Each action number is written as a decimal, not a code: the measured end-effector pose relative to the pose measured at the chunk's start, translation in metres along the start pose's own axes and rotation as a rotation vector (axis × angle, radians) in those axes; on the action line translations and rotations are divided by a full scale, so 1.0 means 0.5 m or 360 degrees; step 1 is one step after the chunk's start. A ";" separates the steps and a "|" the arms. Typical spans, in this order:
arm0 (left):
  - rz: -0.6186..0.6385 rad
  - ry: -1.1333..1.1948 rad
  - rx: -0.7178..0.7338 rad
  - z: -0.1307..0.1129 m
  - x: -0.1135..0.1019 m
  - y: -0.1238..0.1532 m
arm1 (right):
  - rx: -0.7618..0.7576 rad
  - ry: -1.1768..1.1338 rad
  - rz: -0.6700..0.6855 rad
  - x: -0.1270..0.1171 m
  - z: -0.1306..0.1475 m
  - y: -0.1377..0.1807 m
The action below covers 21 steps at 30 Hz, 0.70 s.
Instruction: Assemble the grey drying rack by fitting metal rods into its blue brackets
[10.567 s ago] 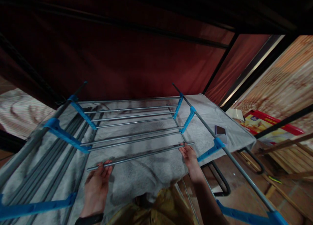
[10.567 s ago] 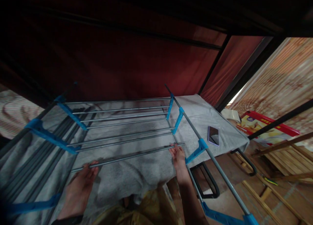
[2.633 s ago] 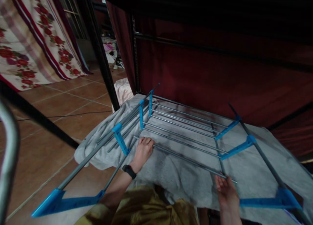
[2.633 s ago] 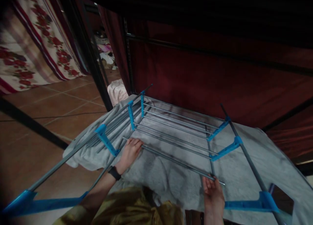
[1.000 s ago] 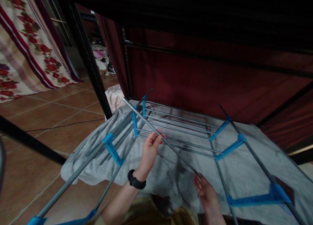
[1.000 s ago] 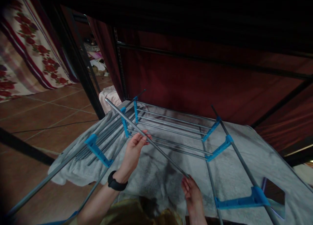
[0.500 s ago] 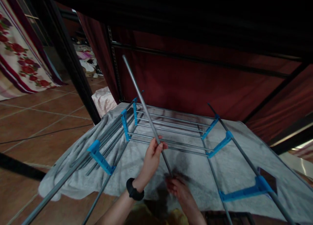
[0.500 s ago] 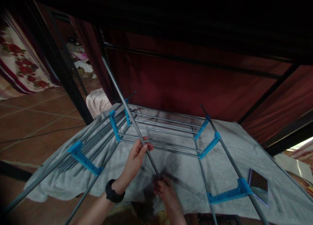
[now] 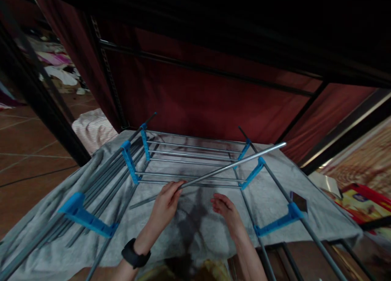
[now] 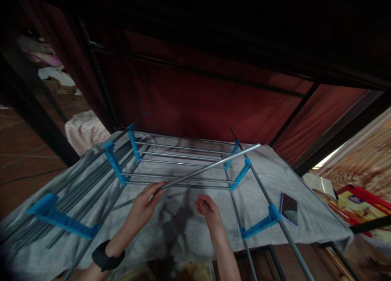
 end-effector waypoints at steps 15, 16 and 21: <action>0.0265 -0.0739 0.0177 0.148 0.004 0.076 | -0.0307 -0.0733 -0.0439 -0.069 0.090 -0.019; 0.0273 -0.0728 0.0173 0.153 0.005 0.078 | -0.0332 -0.0739 -0.0468 -0.076 0.091 -0.023; 0.0275 -0.0666 0.0128 0.168 0.008 0.081 | -0.0431 -0.0723 -0.0541 -0.098 0.090 -0.026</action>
Point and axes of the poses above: each hand's wrist, its own y-axis away from the middle knuckle, its own x-axis out of the palm, z = x × y, the point moved 2 cm from there along -y, towards the middle knuckle, and after that the axes turned 4 degrees about z, right-handed, at the moved point
